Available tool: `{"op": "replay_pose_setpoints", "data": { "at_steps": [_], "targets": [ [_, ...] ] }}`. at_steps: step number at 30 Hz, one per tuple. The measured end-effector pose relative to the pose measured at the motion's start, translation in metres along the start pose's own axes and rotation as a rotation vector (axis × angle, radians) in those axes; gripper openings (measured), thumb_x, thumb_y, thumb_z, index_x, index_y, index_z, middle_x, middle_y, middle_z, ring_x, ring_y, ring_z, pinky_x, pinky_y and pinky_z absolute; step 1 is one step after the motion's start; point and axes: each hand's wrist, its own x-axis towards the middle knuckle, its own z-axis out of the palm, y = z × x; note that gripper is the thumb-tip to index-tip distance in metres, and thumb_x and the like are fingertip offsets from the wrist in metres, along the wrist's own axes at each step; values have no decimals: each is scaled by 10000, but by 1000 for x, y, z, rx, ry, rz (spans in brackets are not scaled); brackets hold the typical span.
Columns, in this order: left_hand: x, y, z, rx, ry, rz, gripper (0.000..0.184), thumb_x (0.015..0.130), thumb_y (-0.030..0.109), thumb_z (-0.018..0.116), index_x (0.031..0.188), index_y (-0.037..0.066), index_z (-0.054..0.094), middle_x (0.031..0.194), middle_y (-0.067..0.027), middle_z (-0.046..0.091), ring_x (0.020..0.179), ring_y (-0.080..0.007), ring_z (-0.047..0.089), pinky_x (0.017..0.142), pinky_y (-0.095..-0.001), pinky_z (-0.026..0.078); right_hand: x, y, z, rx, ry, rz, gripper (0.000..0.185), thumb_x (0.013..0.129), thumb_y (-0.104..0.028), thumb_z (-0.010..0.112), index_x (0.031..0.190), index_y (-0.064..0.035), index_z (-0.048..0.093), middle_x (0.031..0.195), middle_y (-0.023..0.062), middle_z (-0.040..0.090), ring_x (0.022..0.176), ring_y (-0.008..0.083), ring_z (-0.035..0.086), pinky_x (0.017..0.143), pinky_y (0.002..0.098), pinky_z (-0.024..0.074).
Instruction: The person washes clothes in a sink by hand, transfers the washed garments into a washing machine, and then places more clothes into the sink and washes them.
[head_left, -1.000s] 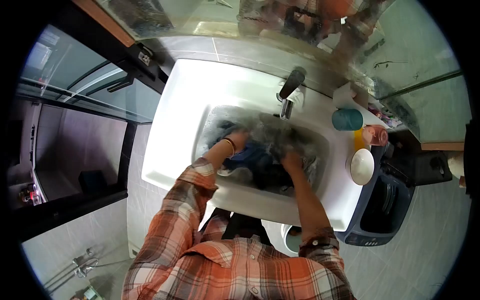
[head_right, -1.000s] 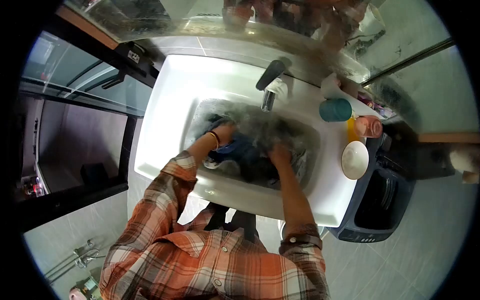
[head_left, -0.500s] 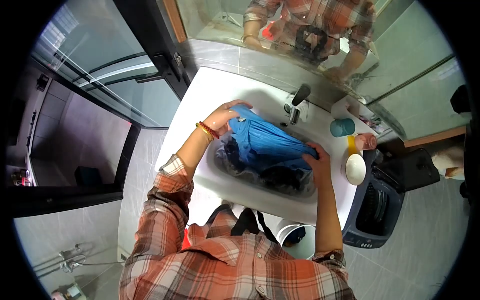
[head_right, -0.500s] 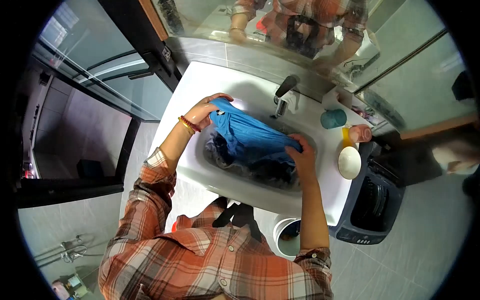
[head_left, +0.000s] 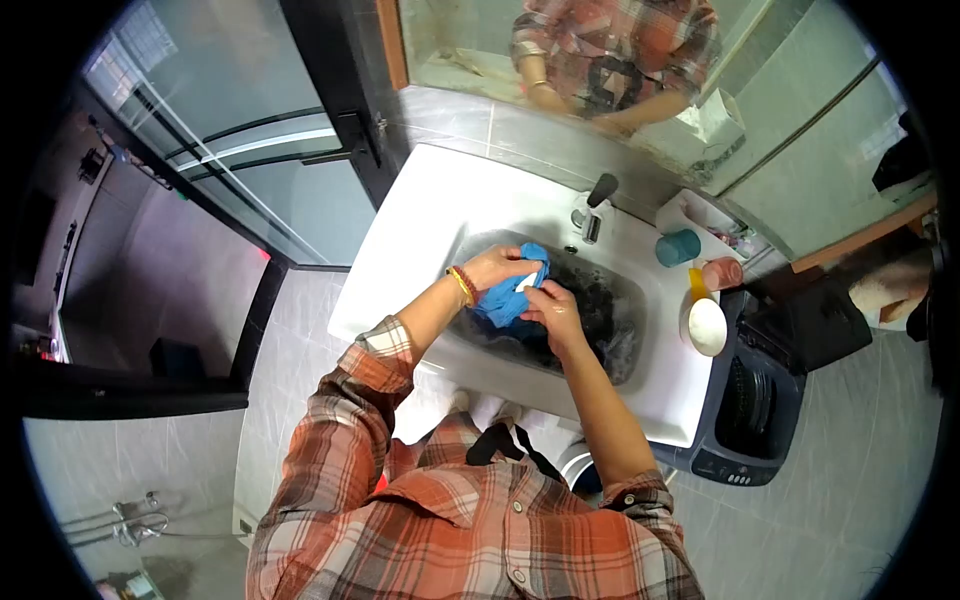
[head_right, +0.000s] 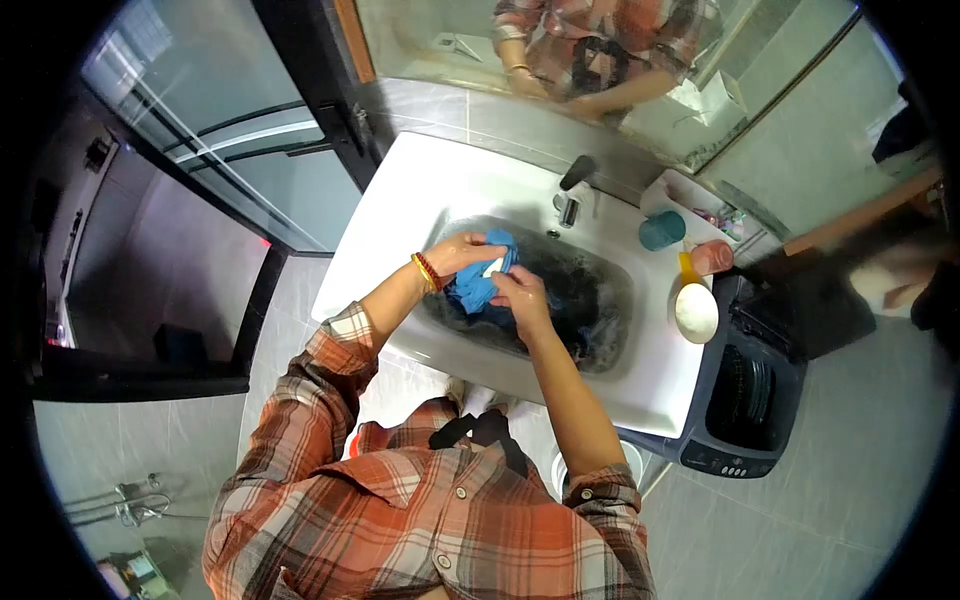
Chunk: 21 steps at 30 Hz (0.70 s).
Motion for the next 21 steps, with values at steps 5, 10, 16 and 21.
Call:
{"op": "replay_pose_setpoints", "data": {
  "at_steps": [5,10,16,21],
  "targets": [
    [-12,-22,-32,238,311,133,284,822,198,603,977,-40,601,829,-57,632,691,-115,581,655,-242,482,-10,-13,-2,209,117,-115,158,785,-136,604,856,4,590,751,29,560,640,112,540,613,254,488],
    [-26,-54,-26,773,622,422,377,804,297,629,1061,28,570,902,-62,580,802,-123,527,678,-263,460,-19,-23,-4,376,83,-36,171,809,-98,573,949,1,576,791,68,604,627,139,575,611,268,501],
    [-33,-67,2,429,131,316,283,826,259,603,987,28,575,791,1,584,698,-54,503,598,-205,423,-25,-12,13,348,54,-100,127,813,-98,571,922,-35,577,761,31,587,636,113,562,568,244,469],
    [-48,-21,-9,346,277,172,197,855,227,557,903,38,584,685,16,560,633,-54,505,573,-207,429,-28,-16,-4,430,148,-166,92,818,-98,578,888,-58,533,673,-2,507,538,99,484,469,220,379]
  ]
}}
